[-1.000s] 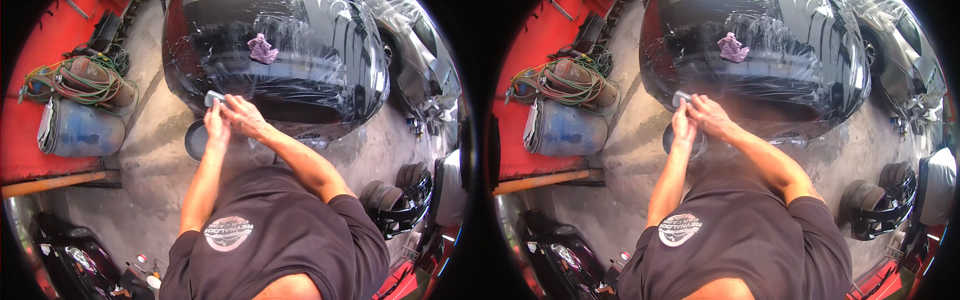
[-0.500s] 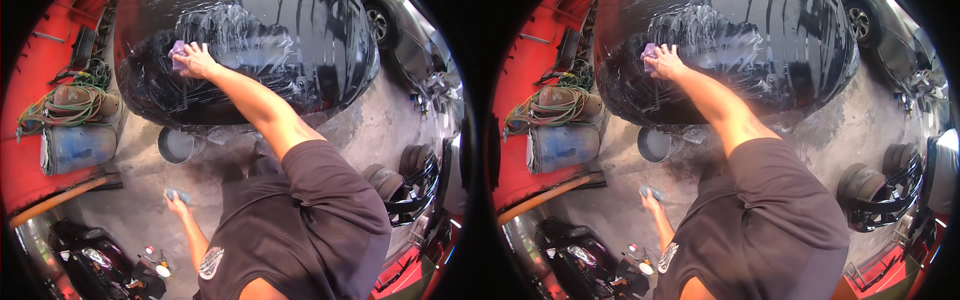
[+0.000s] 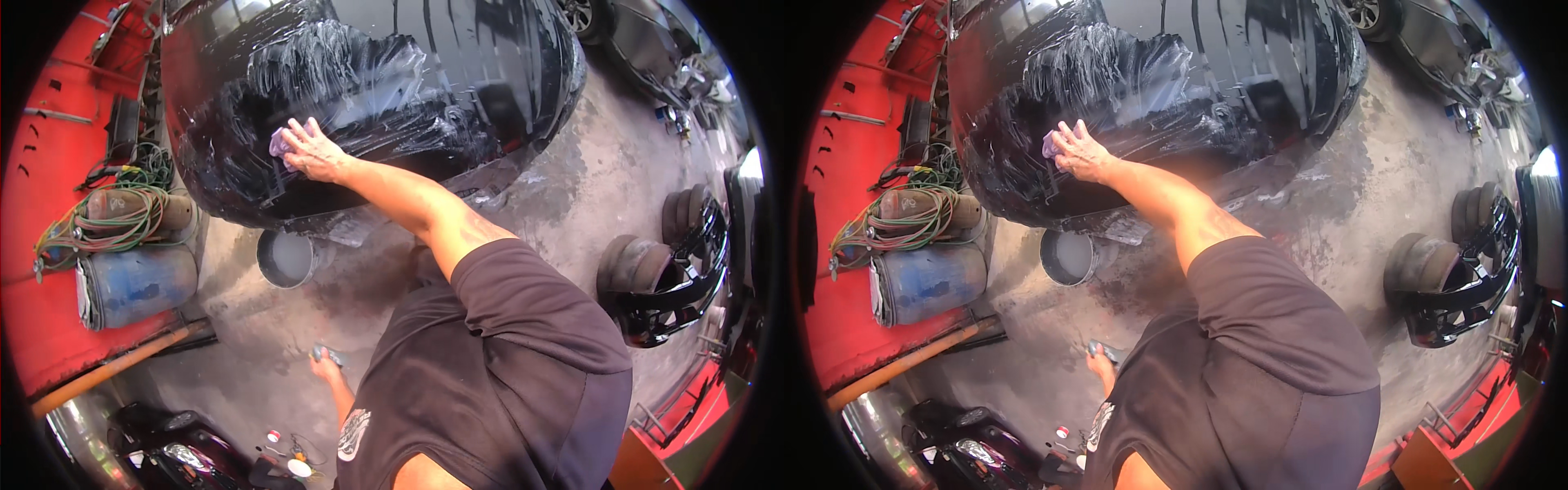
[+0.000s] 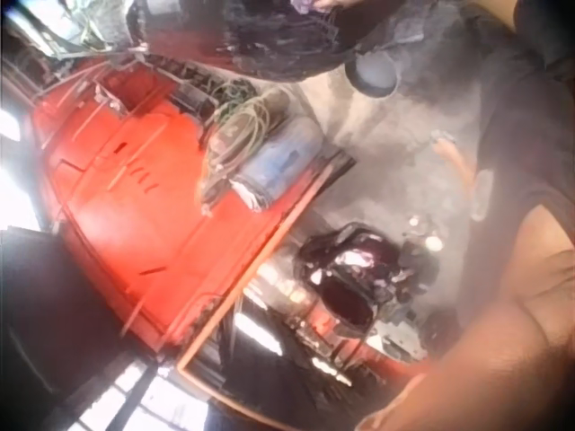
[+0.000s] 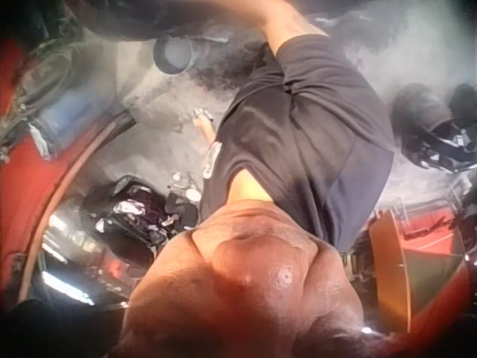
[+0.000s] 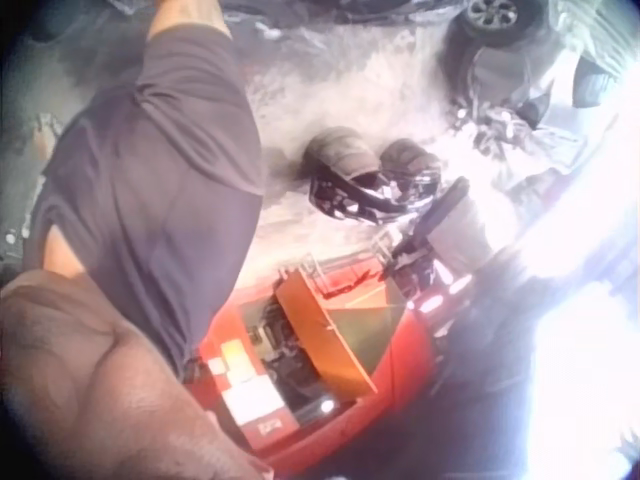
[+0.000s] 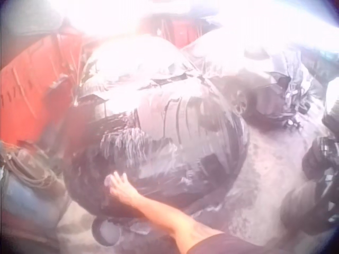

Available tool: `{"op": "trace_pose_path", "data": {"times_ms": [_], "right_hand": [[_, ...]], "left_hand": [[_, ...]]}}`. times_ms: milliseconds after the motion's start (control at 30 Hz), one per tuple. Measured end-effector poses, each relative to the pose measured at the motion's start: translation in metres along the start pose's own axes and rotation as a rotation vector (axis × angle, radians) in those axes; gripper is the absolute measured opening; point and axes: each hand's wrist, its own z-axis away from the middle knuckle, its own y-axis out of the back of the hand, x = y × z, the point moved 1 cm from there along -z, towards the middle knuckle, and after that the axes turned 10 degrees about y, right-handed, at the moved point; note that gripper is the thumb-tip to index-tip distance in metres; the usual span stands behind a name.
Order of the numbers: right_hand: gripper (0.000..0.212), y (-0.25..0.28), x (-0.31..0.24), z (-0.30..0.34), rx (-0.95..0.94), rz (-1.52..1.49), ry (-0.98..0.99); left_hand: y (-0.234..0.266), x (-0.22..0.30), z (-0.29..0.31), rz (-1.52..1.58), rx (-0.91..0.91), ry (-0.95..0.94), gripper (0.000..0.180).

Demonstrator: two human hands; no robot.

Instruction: The person scrubs the hood of a black car with a yellow sponge and a purple cloth, repeatedly dipping the sponge into a bucket of water. They wipe away soapy residue and continue scrubbing different sections of the hood surface.

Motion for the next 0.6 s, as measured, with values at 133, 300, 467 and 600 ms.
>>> {"op": "trace_pose_path", "data": {"times_ms": [133, 300, 467, 600], "right_hand": [[0.031, 0.036, 0.001, 0.021, -0.105, -0.007, 0.033], [0.027, 0.026, 0.008, 0.055, -0.093, 0.027, -0.089], [0.04, 0.031, 0.0, 0.05, -0.084, 0.09, -0.157], [0.047, 0.037, -0.001, 0.061, -0.177, -0.022, -0.248]], "left_hand": [[-0.011, 0.031, -0.003, 0.035, -0.042, -0.153, 0.053], [-0.025, 0.017, -0.02, -0.071, -0.159, -0.199, 0.053], [-0.002, -0.001, -0.038, -0.128, -0.077, -0.277, 0.051], [0.017, 0.005, 0.014, -0.184, -0.041, -0.231, 0.05]]}}
